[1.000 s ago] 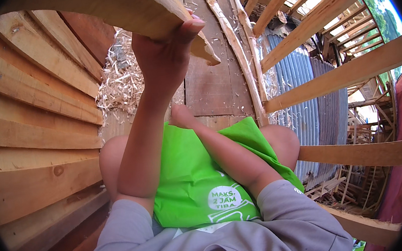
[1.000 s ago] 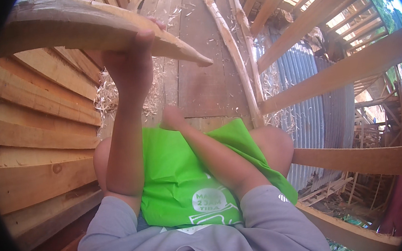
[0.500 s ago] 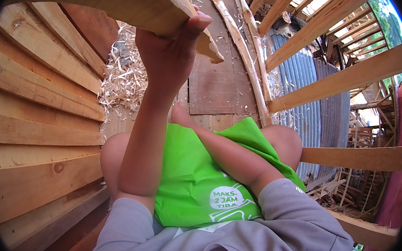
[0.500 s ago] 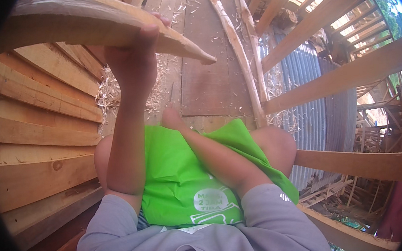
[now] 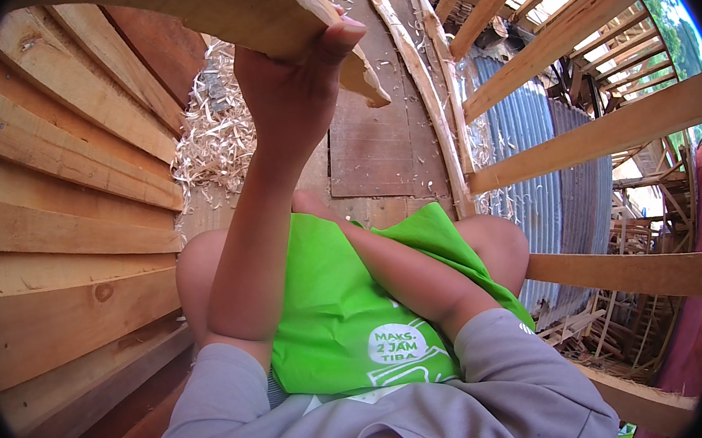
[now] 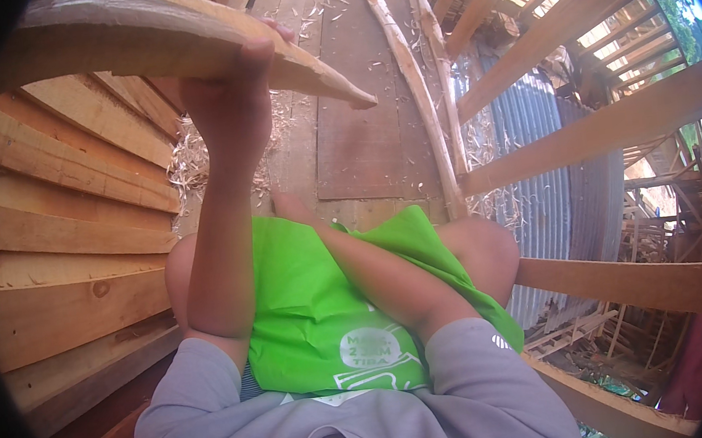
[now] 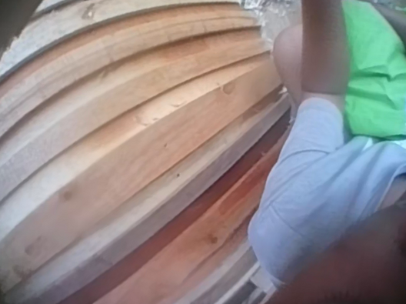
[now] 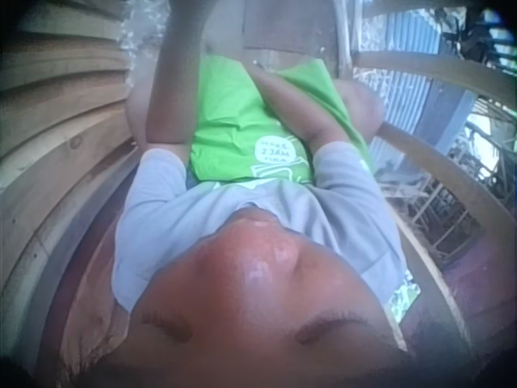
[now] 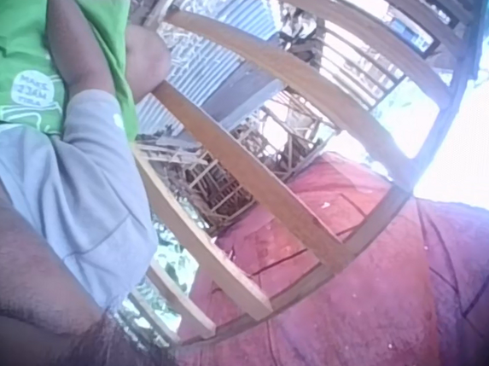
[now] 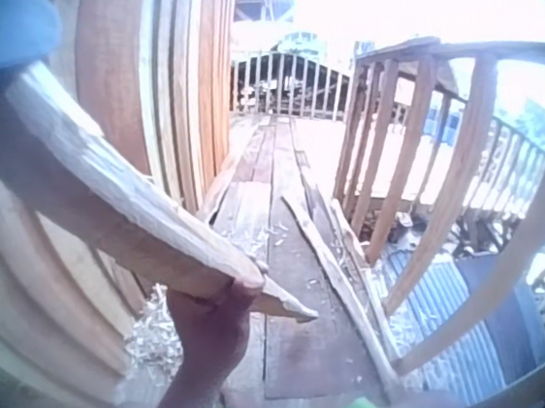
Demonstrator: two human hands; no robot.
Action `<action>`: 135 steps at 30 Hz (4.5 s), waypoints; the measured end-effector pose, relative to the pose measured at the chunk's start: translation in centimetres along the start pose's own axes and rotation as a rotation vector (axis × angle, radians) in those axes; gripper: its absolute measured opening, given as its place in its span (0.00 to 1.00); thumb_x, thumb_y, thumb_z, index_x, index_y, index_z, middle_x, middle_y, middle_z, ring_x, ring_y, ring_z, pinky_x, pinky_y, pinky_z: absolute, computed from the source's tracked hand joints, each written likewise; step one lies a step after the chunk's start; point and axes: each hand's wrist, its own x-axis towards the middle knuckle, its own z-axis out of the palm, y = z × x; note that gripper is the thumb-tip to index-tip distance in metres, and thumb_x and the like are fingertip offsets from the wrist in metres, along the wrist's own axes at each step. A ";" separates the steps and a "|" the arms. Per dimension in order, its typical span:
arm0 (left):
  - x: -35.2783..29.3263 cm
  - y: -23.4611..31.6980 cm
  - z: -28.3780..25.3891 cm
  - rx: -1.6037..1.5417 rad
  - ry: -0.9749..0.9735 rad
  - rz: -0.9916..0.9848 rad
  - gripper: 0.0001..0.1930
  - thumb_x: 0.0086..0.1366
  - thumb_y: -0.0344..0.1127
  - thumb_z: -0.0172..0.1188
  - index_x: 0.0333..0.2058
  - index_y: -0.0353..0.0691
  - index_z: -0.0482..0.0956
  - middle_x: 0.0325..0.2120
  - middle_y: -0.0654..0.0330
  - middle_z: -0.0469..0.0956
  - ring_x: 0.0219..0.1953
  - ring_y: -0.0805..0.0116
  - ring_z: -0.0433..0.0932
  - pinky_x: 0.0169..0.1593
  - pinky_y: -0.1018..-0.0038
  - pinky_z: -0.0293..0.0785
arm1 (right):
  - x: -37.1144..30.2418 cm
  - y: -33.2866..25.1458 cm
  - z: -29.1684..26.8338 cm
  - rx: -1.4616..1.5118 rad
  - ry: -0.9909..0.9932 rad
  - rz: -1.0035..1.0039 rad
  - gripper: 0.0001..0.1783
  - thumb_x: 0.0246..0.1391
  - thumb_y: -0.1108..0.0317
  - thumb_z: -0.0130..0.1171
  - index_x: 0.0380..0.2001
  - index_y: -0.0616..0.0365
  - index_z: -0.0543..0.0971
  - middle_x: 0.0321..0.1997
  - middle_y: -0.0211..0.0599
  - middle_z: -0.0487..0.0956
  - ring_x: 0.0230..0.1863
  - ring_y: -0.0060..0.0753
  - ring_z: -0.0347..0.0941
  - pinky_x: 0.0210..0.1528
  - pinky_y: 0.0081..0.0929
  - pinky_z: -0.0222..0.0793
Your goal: The person is carving a piece of wood using a knife. They hold the wood in their left hand and use the knife in their right hand to shave off thin layers, creating wood shavings that fall onto a green bag placed on their lap.
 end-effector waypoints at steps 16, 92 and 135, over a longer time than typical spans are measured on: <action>0.6 -0.4 -1.8 0.036 0.060 0.003 0.13 0.55 0.35 0.72 0.34 0.34 0.80 0.29 0.63 0.81 0.32 0.78 0.79 0.40 0.80 0.74 | -1.6 -6.5 -3.1 0.007 0.352 -0.040 0.28 0.47 0.71 0.59 0.51 0.75 0.68 0.27 0.62 0.76 0.35 0.58 0.77 0.37 0.46 0.70; -0.6 2.0 -4.7 0.101 0.112 0.013 0.21 0.62 0.49 0.62 0.41 0.40 0.64 0.26 0.58 0.70 0.28 0.64 0.74 0.37 0.57 0.80 | -4.2 -8.3 -19.8 0.252 0.328 0.180 0.16 0.54 0.62 0.59 0.41 0.62 0.77 0.34 0.43 0.79 0.35 0.36 0.76 0.41 0.34 0.70; 0.3 1.4 -6.9 -0.221 -0.100 -0.223 0.11 0.63 0.42 0.53 0.37 0.43 0.66 0.24 0.59 0.68 0.27 0.66 0.66 0.39 0.65 0.64 | -2.6 -5.0 -16.3 -0.058 0.155 0.273 0.21 0.64 0.61 0.43 0.31 0.69 0.76 0.31 0.62 0.78 0.37 0.67 0.73 0.42 0.54 0.67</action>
